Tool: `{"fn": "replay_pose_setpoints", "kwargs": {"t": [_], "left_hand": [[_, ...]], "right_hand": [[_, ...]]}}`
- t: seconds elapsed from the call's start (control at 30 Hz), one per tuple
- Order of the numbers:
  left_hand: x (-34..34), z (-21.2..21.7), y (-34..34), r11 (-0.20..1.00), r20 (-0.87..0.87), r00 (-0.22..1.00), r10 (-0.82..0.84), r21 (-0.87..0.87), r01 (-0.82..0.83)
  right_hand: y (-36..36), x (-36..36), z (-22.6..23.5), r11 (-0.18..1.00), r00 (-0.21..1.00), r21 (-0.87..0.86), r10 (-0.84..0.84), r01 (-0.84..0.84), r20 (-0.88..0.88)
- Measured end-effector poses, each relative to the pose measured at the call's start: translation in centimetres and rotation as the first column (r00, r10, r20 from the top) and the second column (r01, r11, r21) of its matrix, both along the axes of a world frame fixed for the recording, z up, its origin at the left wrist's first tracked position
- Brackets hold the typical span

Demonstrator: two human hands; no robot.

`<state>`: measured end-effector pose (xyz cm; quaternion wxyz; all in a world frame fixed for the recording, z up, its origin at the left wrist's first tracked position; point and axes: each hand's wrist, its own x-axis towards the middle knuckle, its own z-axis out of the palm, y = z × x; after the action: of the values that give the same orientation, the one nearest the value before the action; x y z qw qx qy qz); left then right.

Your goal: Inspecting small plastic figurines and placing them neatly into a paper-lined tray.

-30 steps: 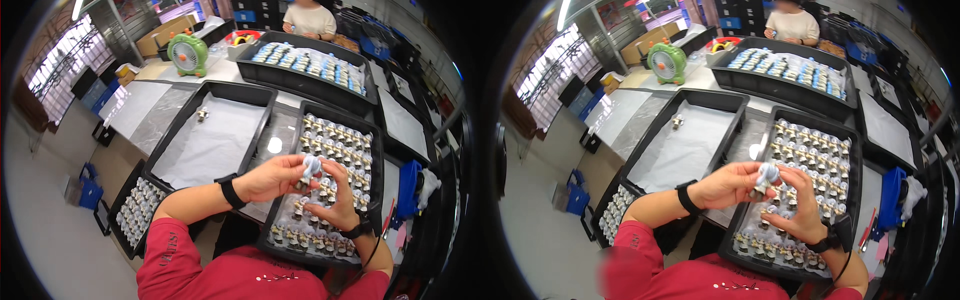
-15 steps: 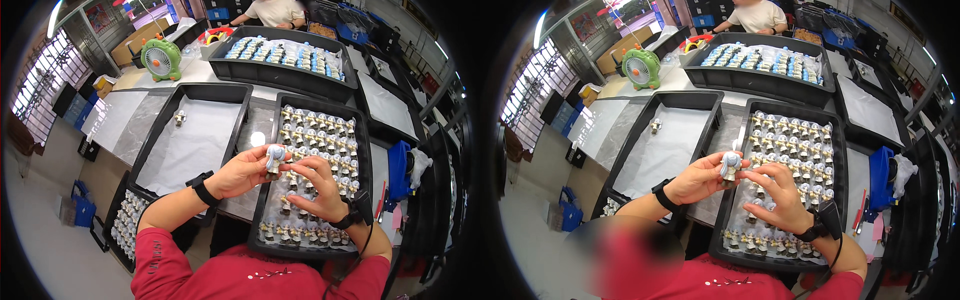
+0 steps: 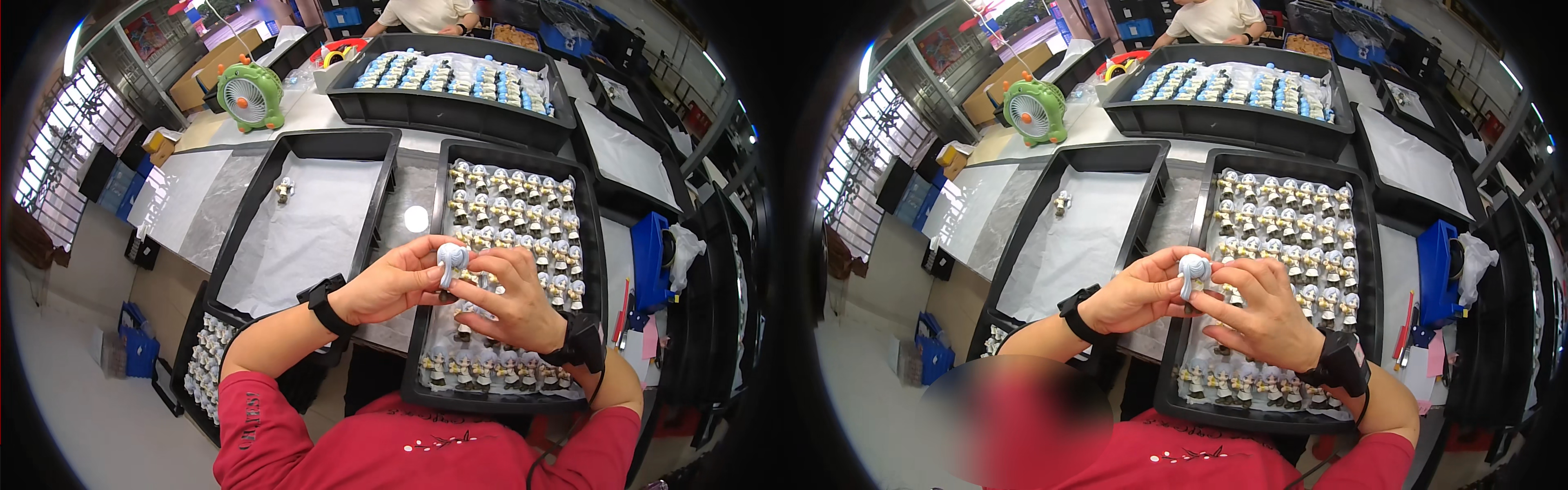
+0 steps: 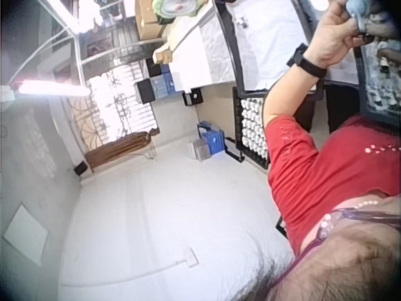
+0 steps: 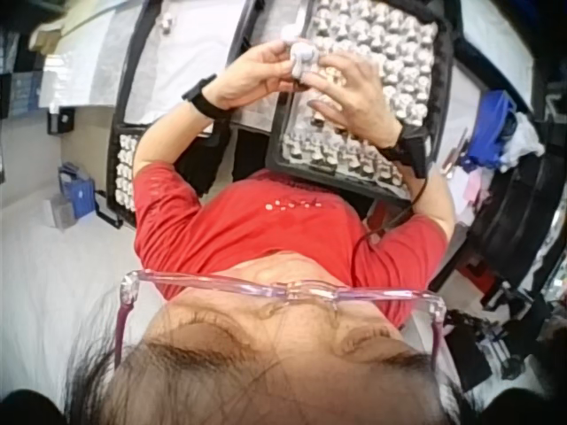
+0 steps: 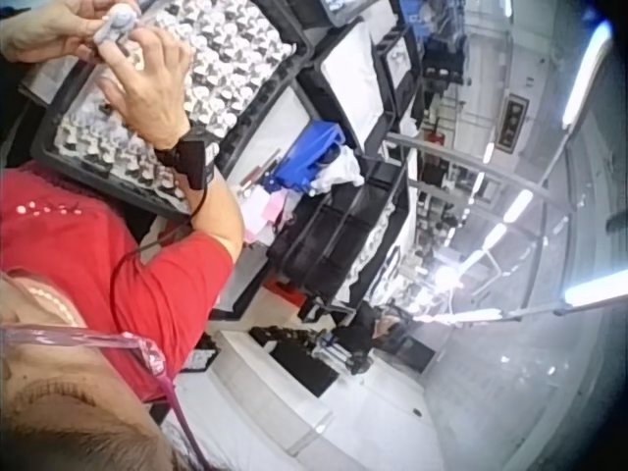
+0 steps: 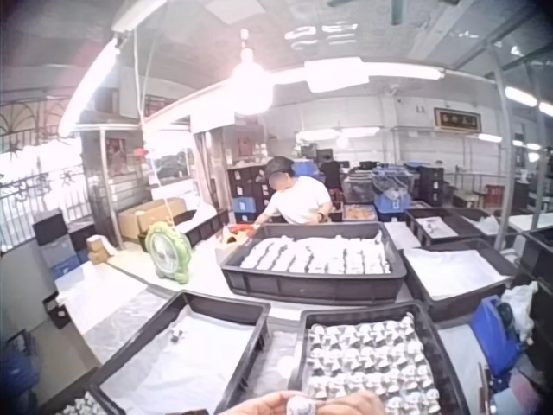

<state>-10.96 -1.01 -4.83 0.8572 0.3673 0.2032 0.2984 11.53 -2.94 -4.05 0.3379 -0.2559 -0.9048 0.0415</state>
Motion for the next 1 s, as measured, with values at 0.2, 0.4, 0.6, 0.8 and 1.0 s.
{"fn": "replay_pose_setpoints", "kwargs": {"t": [0.2,0.4,0.6,0.8,1.0], "left_hand": [[-0.1,0.4,0.1,0.998,0.034,0.999,0.019,0.065,-0.021],[-0.1,0.4,-0.1,0.998,0.034,0.999,-0.006,0.061,0.004],[0.0,0.4,-0.1,0.998,0.017,1.000,-0.013,0.062,0.012],[0.4,0.7,-0.1,0.991,-0.022,1.000,0.007,0.132,-0.004],[0.9,1.0,-0.5,0.991,-0.064,0.994,0.091,0.109,-0.083]], "right_hand": [[0.3,0.9,-0.1,0.986,0.975,-0.079,0.130,-0.146,-0.180],[0.5,0.5,-0.3,0.996,0.980,-0.036,0.077,-0.085,-0.183],[0.4,0.3,-0.2,0.997,0.989,0.007,0.073,-0.073,-0.132],[1.2,2.1,1.2,0.998,0.982,0.047,-0.040,0.049,-0.184],[1.3,13.5,4.8,0.867,0.859,-0.031,-0.498,0.498,-0.122]]}}
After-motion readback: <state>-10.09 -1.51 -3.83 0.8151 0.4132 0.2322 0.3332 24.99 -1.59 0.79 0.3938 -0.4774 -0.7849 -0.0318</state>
